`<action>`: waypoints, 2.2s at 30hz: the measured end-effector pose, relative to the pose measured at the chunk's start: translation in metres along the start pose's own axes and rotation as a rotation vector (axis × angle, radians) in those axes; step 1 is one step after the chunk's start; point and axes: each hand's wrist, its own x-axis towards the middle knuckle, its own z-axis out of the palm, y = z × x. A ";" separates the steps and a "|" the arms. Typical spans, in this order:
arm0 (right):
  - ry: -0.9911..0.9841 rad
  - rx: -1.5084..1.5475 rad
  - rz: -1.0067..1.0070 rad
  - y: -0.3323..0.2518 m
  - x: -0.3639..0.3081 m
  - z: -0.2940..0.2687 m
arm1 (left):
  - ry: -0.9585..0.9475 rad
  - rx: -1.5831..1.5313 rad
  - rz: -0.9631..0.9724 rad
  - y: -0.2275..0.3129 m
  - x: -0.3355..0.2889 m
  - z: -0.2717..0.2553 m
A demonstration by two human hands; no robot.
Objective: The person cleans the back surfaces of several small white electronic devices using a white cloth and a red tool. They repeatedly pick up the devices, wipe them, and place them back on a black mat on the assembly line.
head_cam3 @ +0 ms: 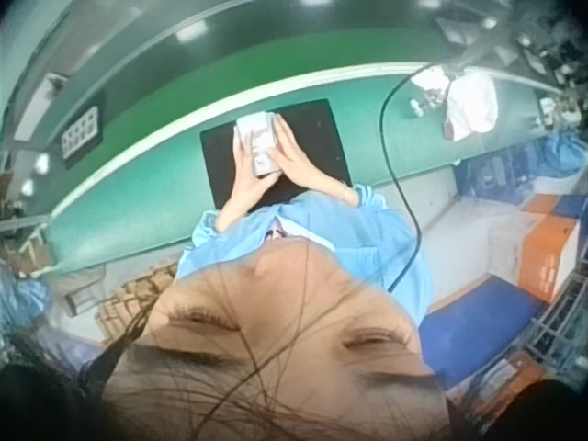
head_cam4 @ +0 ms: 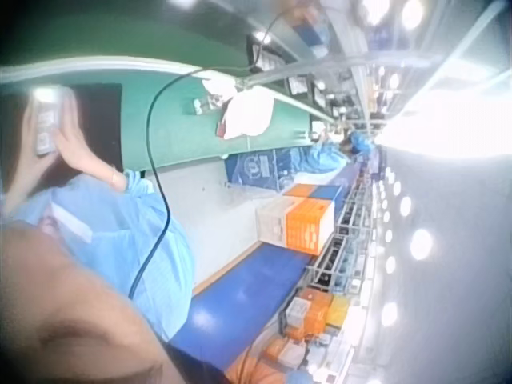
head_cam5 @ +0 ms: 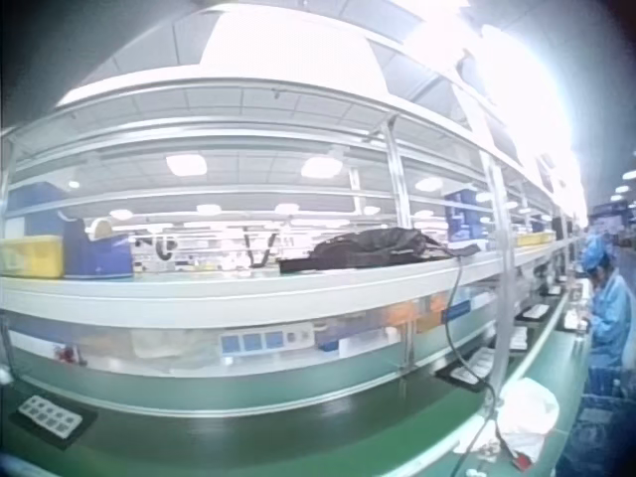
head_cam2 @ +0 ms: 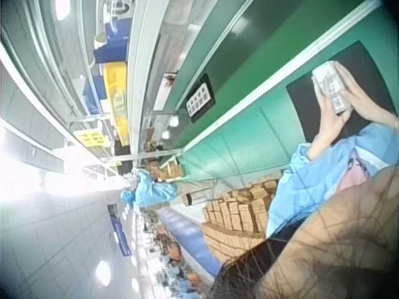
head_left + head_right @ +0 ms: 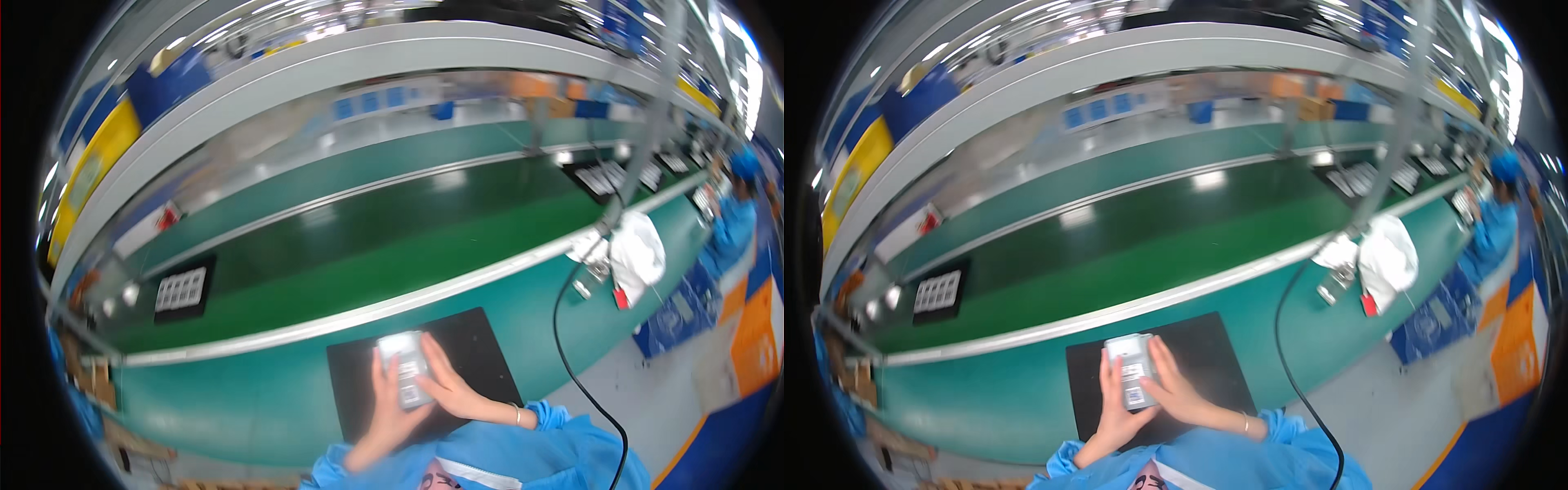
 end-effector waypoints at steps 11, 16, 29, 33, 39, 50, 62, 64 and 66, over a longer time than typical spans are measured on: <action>-0.213 -0.603 0.144 -0.010 0.010 -0.033 | -0.253 0.288 -0.174 -0.041 -0.009 -0.024; -0.088 -0.329 0.121 0.014 -0.003 -0.023 | -0.237 -0.067 -0.122 -0.055 -0.006 -0.008; -0.024 -0.369 -0.476 0.022 -0.035 -0.013 | -0.081 -0.179 0.428 -0.020 -0.018 0.009; -0.025 -0.341 -0.479 0.022 -0.041 -0.010 | -0.030 -0.140 0.549 -0.033 -0.020 0.021; -0.044 -0.341 -0.336 0.024 -0.036 -0.012 | -0.125 -0.226 0.352 -0.026 -0.016 0.011; -0.001 -0.440 -0.355 0.029 -0.031 -0.003 | -0.141 -0.330 0.244 -0.027 -0.020 0.012; -0.220 -0.925 -0.200 -0.045 0.002 -0.022 | -0.217 -0.787 -0.219 -0.036 -0.012 -0.037; -0.220 -0.969 -0.226 -0.042 0.007 -0.016 | -0.122 -0.767 -0.257 -0.035 -0.007 -0.034; -0.209 -0.933 -0.200 -0.038 0.006 -0.015 | -0.038 -0.723 -0.303 -0.030 -0.001 -0.030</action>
